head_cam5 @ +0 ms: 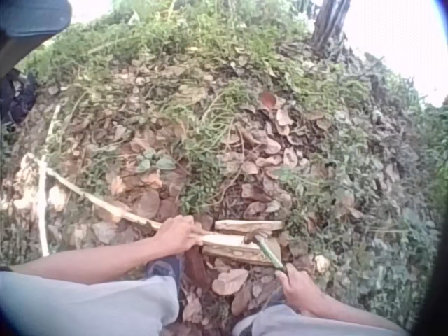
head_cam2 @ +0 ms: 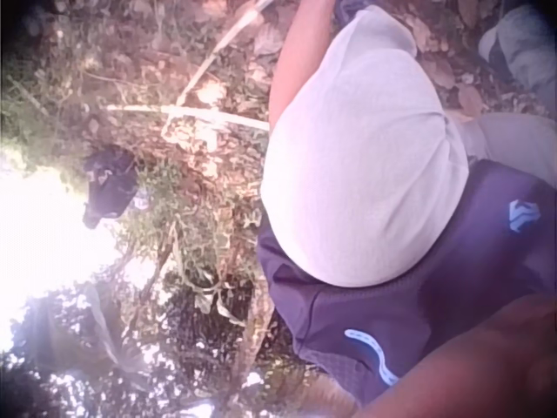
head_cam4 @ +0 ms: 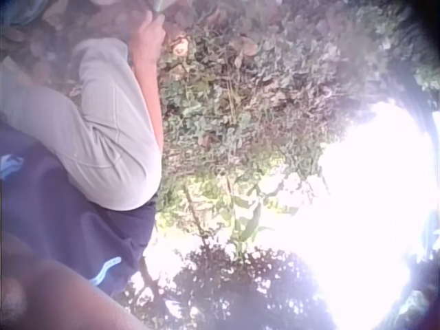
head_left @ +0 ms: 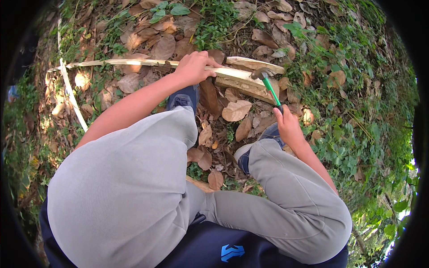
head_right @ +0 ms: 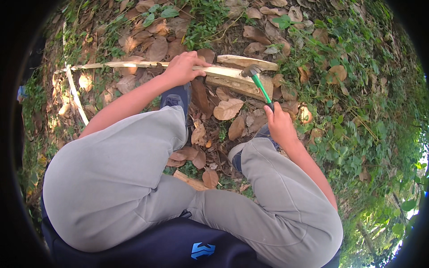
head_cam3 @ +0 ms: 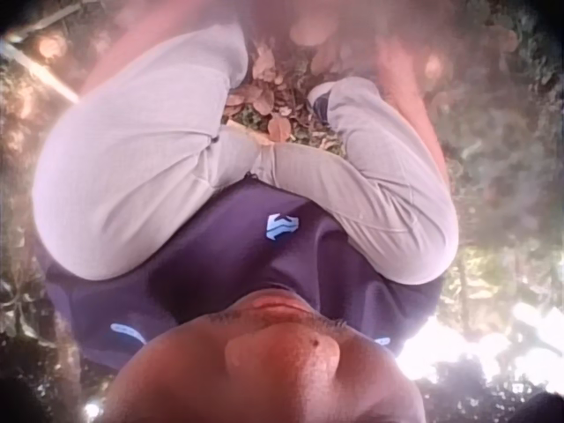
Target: The person sits on the ground and uses a hammer to repeatedly strike a piece of wood resting on a larger log, splitting it into smaller pieces.
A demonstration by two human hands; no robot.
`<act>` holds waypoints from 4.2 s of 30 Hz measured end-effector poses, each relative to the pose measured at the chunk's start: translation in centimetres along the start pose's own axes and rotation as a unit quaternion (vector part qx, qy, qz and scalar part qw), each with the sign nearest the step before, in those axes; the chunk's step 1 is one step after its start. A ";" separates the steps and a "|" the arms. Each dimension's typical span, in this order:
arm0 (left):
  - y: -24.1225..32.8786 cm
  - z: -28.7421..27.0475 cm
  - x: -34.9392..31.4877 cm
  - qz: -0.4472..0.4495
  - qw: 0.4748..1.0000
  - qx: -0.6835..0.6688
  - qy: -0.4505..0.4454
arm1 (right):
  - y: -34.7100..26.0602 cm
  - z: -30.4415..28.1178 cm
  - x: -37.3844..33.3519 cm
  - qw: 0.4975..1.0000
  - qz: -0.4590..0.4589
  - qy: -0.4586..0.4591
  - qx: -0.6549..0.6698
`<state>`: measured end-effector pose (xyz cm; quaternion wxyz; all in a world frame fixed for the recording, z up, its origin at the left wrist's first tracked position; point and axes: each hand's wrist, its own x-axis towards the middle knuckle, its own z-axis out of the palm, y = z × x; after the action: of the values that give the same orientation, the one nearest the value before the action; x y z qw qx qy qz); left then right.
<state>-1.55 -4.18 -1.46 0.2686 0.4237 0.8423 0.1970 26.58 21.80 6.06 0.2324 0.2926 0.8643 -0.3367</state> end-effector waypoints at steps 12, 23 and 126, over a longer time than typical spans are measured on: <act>-0.2 0.2 0.0 0.006 1.000 0.007 0.004 | -3.6 -7.0 -0.5 0.990 -0.063 0.122 0.039; 0.3 0.1 0.3 0.010 1.000 -0.001 0.005 | 0.0 1.8 -1.2 0.998 -0.059 0.032 0.013; -0.3 0.4 0.1 0.003 1.000 -0.003 0.003 | -2.7 -4.2 -0.6 0.932 -0.172 0.235 0.213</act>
<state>-1.51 -4.20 -1.99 0.2669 0.4248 0.8411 0.2020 24.35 22.97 10.40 -0.1071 0.2526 0.8392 -0.4695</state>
